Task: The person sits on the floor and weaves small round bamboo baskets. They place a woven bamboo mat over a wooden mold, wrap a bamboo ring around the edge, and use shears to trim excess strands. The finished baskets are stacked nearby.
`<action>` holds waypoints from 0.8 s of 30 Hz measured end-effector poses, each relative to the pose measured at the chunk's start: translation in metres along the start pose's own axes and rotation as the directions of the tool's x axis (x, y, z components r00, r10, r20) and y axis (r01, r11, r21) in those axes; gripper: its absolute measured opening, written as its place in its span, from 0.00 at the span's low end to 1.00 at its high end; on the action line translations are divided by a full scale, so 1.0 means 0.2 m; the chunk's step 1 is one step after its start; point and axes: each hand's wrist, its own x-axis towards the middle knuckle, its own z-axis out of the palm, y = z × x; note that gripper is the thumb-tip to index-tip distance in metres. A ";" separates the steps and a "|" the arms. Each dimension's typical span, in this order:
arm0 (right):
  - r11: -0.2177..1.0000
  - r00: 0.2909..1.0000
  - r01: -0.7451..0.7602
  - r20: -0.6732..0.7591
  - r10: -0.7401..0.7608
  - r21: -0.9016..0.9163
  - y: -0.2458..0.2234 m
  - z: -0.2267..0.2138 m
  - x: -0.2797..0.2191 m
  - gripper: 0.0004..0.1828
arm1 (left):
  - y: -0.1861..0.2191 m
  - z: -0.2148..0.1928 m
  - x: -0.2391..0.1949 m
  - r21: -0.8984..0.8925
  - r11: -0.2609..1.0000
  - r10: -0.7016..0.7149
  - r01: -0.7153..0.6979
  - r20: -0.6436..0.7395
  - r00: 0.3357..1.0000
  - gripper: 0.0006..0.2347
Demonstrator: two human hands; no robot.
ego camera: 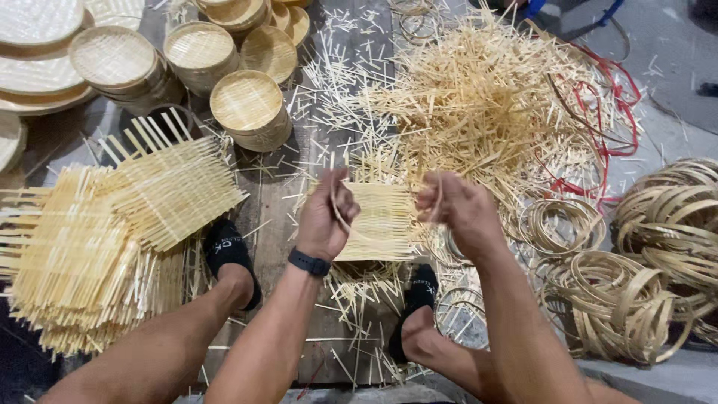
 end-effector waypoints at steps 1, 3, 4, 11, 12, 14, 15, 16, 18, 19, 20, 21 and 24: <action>0.976 0.995 -0.065 0.090 0.047 0.209 0.03 -0.02 0.01 0.21 | 0.03 -0.02 0.01 -0.193 0.979 0.066 -0.071 -0.035 0.997 0.15; 0.887 0.972 -0.127 0.233 0.022 0.444 0.10 -0.04 0.04 0.25 | 0.09 -0.03 0.01 -0.141 0.990 -0.013 0.012 -0.004 1.000 0.12; 0.866 0.961 -0.111 0.275 -0.032 0.488 0.14 -0.05 0.06 0.24 | 0.11 -0.03 0.01 -0.117 0.992 -0.054 0.055 0.009 0.998 0.10; 0.846 0.935 -0.259 0.341 0.098 0.466 0.28 0.01 0.15 0.22 | 0.19 -0.04 0.07 0.339 0.882 -0.290 0.327 -0.156 0.944 0.13; 0.827 0.934 -0.267 0.344 0.096 0.494 0.29 0.03 0.15 0.23 | 0.19 -0.05 0.08 0.296 0.906 -0.262 0.301 -0.166 0.951 0.14; 0.785 0.934 -0.283 0.345 0.094 0.551 0.32 0.06 0.14 0.26 | 0.16 -0.09 0.09 0.210 0.939 -0.241 0.273 -0.165 0.956 0.15; 0.770 0.935 -0.287 0.342 0.095 0.570 0.34 0.07 0.14 0.26 | 0.15 -0.11 0.10 0.166 0.948 -0.246 0.270 -0.153 0.957 0.15; 0.754 0.936 -0.290 0.339 0.095 0.589 0.36 0.09 0.14 0.26 | 0.14 -0.13 0.10 0.122 0.956 -0.249 0.267 -0.140 0.958 0.15; 0.740 0.940 -0.297 0.322 0.116 0.603 0.39 0.10 0.15 0.26 | 0.14 -0.17 0.10 0.083 0.962 -0.253 0.261 -0.094 0.963 0.15; 0.743 0.943 -0.298 0.307 0.131 0.599 0.41 0.10 0.16 0.26 | 0.13 -0.18 0.11 0.064 0.964 -0.252 0.256 -0.070 0.965 0.15; 0.746 0.945 -0.299 0.291 0.146 0.596 0.42 0.10 0.17 0.26 | 0.14 -0.19 0.12 0.130 0.948 -0.281 0.290 -0.082 0.956 0.15; 0.748 0.934 -0.314 0.330 0.134 0.585 0.44 0.10 0.19 0.26 | 0.14 -0.20 0.13 0.193 0.926 -0.310 0.323 -0.096 0.946 0.15; 0.751 0.907 -0.344 0.405 0.111 0.563 0.50 0.10 0.23 0.26 | 0.09 -0.23 0.15 0.257 0.915 -0.266 0.311 -0.197 0.944 0.15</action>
